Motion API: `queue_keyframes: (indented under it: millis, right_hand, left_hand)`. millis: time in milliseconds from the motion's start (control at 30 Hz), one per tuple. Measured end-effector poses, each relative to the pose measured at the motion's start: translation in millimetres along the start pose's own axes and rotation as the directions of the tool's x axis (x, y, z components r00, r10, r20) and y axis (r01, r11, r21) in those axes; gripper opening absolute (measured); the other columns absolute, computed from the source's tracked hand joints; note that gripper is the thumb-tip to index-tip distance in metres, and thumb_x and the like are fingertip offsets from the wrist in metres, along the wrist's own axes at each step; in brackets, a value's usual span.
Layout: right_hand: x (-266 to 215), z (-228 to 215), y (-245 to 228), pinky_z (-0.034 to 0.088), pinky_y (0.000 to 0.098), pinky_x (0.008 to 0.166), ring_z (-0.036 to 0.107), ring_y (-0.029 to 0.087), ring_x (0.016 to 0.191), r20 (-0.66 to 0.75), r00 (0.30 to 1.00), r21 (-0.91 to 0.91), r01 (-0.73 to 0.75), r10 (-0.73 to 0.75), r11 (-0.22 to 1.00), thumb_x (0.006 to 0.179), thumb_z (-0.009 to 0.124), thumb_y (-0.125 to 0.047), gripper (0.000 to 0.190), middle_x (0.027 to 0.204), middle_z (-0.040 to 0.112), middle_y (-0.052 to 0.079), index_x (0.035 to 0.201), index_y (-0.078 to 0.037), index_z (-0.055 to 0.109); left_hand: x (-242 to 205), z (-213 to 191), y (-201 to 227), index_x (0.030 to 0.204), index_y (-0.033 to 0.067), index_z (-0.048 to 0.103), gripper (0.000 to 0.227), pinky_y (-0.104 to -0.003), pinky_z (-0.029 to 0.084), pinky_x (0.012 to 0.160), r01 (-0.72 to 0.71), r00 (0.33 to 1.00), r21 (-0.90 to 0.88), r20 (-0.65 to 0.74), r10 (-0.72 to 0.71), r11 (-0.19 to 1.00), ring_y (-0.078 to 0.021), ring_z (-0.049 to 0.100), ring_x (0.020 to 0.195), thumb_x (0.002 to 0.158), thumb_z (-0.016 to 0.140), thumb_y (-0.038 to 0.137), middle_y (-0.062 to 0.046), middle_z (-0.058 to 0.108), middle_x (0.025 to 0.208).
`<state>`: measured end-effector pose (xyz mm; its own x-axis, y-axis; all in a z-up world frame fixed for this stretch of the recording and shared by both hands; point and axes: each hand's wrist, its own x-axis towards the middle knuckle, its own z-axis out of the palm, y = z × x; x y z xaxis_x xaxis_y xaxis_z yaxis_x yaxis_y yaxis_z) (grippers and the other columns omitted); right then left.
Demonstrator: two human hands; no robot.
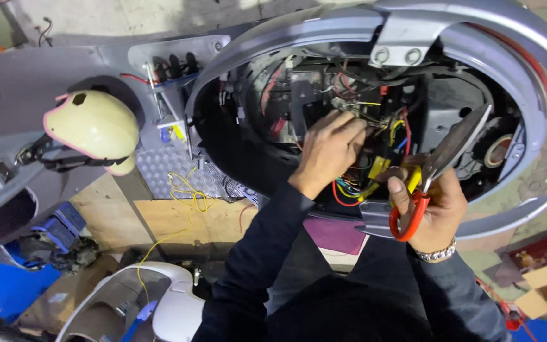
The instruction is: The person works on the exposed wiring inside the front compartment of a scooter. They use a pair of shears to cut and strip the insulation from various colored wires, then proceed to twist and connect the wire ends together by hand.
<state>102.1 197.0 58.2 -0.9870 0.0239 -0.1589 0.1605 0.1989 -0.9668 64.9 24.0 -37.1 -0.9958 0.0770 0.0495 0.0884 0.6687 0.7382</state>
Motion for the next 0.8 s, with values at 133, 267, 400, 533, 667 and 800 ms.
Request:
queue_keyframes:
  millis: [133,267,400,533,667,800]
  right_hand:
    - [-11,1,-3,0.057,0.0408,0.072,0.070,0.026,0.073,0.083,0.996,0.011,0.017,-0.018,1.000,0.091,0.075,0.005,0.033,0.086,0.069,0.022,0.120,0.011,0.061]
    - [-24,15,-21,0.060,0.0402,0.069,0.075,0.025,0.073,0.202,0.979,0.141,-0.042,0.013,0.989,0.086,0.074,-0.005,0.035,0.084,0.073,0.020,0.117,0.008,0.065]
    - [-45,26,-26,0.067,0.0320,0.071,0.080,0.021,0.070,0.445,0.892,0.207,-0.185,0.077,0.961,0.088,0.071,-0.014,0.036,0.096,0.077,0.016,0.118,0.003,0.062]
    - [-60,44,-22,0.059,0.0265,0.074,0.072,0.013,0.068,0.531,0.845,0.208,-0.208,0.069,0.956,0.091,0.070,-0.021,0.036,0.078,0.077,0.007,0.119,0.001,0.065]
    - [-74,54,2,0.054,0.0252,0.070,0.065,0.012,0.068,0.607,0.795,0.274,-0.206,-0.003,0.939,0.094,0.069,-0.018,0.033,0.076,0.074,0.007,0.122,0.000,0.063]
    - [-84,57,17,0.056,0.0255,0.068,0.067,0.012,0.064,0.580,0.813,0.241,-0.115,-0.048,0.964,0.093,0.070,-0.022,0.033,0.071,0.075,0.004,0.119,-0.002,0.066]
  left_hand:
    - [-11,-38,14,0.097,0.0230,0.068,0.009,-0.038,0.059,0.076,0.135,0.991,0.017,-0.008,-0.135,0.991,-0.0262,0.070,0.091,0.097,0.065,0.032,0.000,0.066,0.090]
    - [-43,-82,-83,0.099,0.0204,0.072,0.016,-0.050,0.059,0.071,0.530,0.810,0.356,0.056,-0.583,0.770,-0.0370,0.074,0.083,0.095,0.061,0.032,-0.008,0.072,0.084]
    - [-55,-74,-240,0.098,0.0063,0.073,0.020,-0.055,0.058,0.075,0.492,0.725,0.655,0.058,-0.687,0.574,-0.0461,0.070,0.089,0.091,0.065,0.023,-0.021,0.070,0.097]
    - [-53,-36,-307,0.090,0.0063,0.064,0.022,-0.058,0.054,0.064,0.354,0.849,0.665,0.066,-0.524,0.657,-0.0486,0.067,0.077,0.086,0.064,0.028,-0.020,0.067,0.089]
    - [-34,-25,-317,0.091,0.0120,0.075,0.020,-0.050,0.059,0.062,0.253,0.875,0.777,0.071,-0.480,0.576,-0.0405,0.074,0.080,0.088,0.055,0.012,-0.013,0.074,0.089]
    - [-34,-32,-314,0.084,0.0195,0.075,0.021,-0.042,0.059,0.061,0.165,0.941,0.859,0.010,-0.338,0.486,-0.0317,0.076,0.077,0.091,0.055,0.019,-0.006,0.075,0.088]
